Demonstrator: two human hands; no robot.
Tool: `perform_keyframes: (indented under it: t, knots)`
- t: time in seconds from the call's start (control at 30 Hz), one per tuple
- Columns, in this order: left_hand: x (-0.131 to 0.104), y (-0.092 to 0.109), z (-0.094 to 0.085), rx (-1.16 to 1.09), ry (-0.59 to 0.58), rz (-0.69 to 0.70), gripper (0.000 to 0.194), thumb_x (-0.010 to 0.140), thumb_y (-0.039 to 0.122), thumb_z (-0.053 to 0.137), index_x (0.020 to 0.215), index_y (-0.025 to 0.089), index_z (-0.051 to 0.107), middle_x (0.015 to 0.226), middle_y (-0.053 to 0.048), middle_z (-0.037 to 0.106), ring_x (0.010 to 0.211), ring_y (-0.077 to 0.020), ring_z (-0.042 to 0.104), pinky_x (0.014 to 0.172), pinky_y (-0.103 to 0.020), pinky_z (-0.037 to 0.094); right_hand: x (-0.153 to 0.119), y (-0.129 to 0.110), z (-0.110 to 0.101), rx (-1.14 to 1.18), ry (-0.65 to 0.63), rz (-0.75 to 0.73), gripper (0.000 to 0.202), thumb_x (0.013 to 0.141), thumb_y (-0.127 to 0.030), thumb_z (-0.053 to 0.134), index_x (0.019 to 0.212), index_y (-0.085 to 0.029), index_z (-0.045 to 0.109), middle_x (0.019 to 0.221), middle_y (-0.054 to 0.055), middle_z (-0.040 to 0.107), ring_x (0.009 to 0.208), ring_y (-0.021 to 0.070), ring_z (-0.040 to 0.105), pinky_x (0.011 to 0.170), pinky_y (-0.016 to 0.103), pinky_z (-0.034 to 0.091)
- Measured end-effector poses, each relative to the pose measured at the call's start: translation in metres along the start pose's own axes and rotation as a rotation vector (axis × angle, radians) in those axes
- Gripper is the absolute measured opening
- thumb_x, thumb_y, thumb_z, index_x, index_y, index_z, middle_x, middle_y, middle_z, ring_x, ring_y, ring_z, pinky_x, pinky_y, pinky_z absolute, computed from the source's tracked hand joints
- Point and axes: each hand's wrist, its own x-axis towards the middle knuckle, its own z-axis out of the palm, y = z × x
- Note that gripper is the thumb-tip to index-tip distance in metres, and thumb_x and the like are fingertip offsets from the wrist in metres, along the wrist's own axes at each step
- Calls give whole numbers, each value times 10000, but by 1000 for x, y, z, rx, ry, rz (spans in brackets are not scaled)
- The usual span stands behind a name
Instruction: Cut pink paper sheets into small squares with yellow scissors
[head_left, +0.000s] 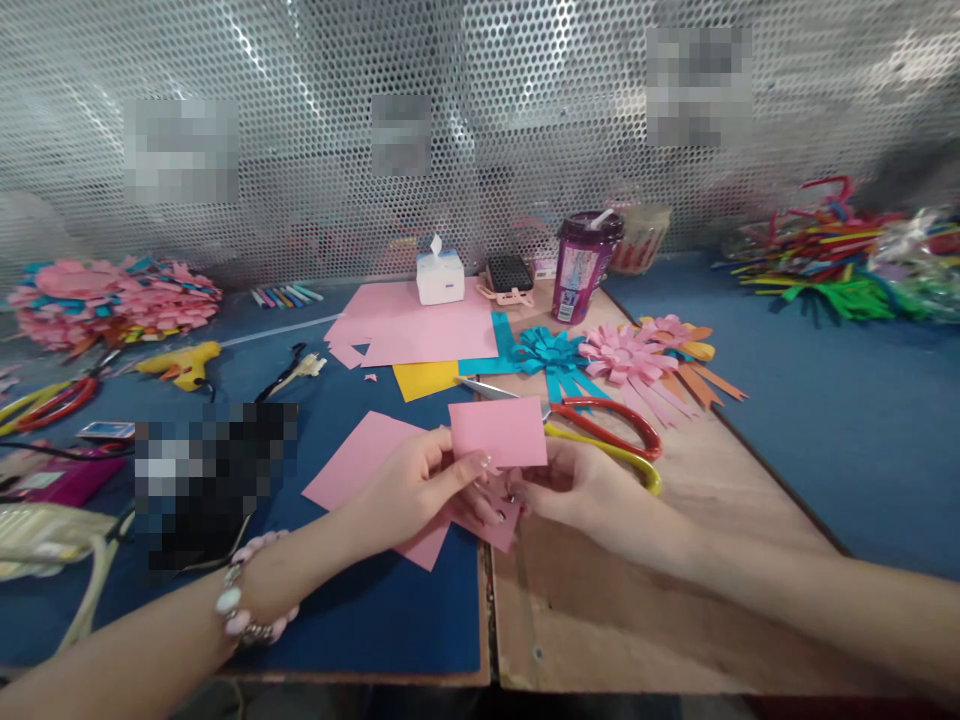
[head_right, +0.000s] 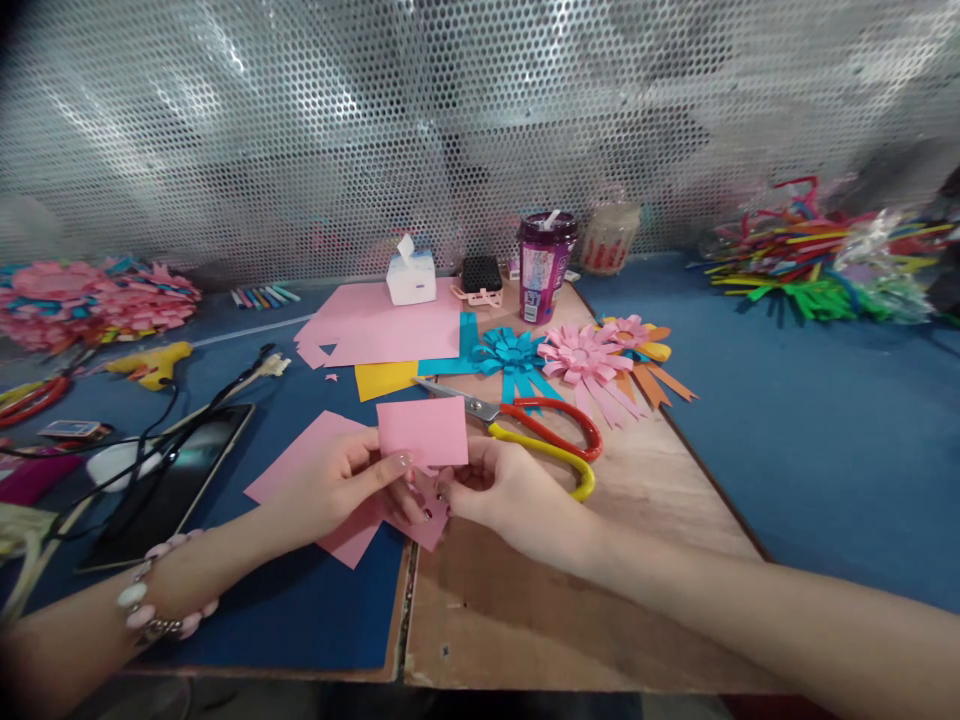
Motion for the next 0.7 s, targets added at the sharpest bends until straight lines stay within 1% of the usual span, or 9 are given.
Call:
perform_keyframes:
  t: [0.17,0.43,0.57,0.7]
  knots:
    - [0,1,0,6,-8,-1,325,878,412,586,959,102,530,885,-144,725,681,-195,727,646,-324,620,-1,2,0,21,-1,-9,61,828,-231,603,873,-189,603,874,11,654,838,153,615,829,311,502]
    - [0,0,-1,6,-13,2,307,885,402,579,955,106,532,890,-142,725,675,-187,725,640,-315,620,1,1,0,24,14,-12,122,831,-296,607,882,-188,629,898,22,671,834,153,631,803,311,519]
    - [-1,0,-1,16,-9,16,305,890,398,571,982,108,540,874,-134,731,678,-187,727,637,-299,611,1,4,0,38,7,-23,97,826,-289,618,862,-198,619,891,16,663,854,157,630,824,320,521]
    - [-1,0,-1,8,-10,6,310,886,400,576,988,110,539,854,-130,734,680,-189,728,639,-299,610,1,5,0,34,8,-20,127,834,-325,618,876,-205,623,901,21,668,866,167,636,847,340,523]
